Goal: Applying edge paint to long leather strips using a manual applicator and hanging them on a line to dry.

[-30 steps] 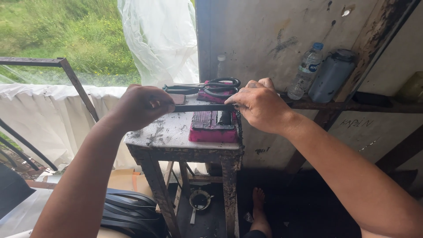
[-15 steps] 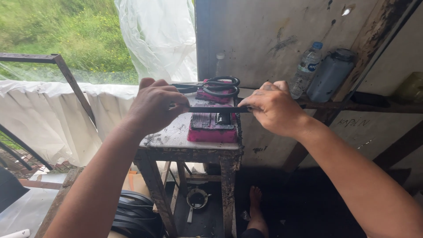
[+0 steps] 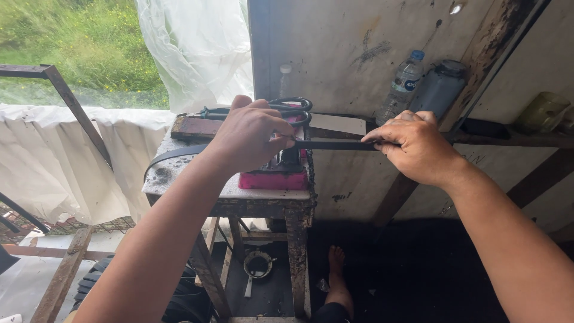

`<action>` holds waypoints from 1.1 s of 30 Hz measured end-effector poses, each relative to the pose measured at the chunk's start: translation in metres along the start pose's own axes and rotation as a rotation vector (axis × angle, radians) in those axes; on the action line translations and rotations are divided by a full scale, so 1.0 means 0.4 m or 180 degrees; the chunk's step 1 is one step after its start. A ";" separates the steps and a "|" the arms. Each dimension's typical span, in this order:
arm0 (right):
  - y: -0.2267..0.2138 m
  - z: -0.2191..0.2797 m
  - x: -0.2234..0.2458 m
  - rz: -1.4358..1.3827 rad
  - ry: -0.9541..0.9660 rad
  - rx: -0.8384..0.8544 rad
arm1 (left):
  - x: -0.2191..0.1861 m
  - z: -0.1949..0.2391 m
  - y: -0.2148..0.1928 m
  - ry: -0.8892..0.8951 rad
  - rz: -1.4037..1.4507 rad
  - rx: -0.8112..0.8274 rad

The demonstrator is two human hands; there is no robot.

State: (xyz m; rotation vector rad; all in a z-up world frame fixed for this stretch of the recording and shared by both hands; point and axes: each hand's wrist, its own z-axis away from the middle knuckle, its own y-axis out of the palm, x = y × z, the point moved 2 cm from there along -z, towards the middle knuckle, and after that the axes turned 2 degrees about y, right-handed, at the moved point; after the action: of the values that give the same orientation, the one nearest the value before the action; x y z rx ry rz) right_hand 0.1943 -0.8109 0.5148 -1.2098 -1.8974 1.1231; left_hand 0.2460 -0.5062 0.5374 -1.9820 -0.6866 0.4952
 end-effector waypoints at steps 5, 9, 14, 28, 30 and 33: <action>-0.008 -0.017 0.004 -0.0571 0.0206 0.0191 | -0.025 -0.013 -0.038 -0.0120 0.0277 0.0136; -0.029 -0.044 0.060 -0.1208 0.0318 0.0451 | -0.043 -0.013 -0.050 -0.0257 0.0592 0.0242; -0.013 -0.095 0.112 -0.1557 0.0152 0.0521 | -0.043 -0.011 -0.039 -0.0315 0.0762 0.0250; 0.051 -0.149 0.175 -0.0152 -0.0525 0.0198 | 0.216 0.188 -0.062 -0.0939 0.1235 -0.0118; 0.066 -0.153 0.185 -0.0199 -0.0600 0.0083 | 0.252 0.214 -0.052 -0.0965 0.1224 -0.0208; 0.099 -0.157 0.188 0.0013 -0.0728 -0.0003 | 0.273 0.220 -0.050 -0.0718 0.0852 -0.0375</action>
State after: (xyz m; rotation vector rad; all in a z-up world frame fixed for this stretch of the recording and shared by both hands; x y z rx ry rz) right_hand 0.2327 -0.7126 0.5117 -1.1259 -2.0637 1.3103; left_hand 0.2718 -0.3703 0.5069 -2.1622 -0.6009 0.8672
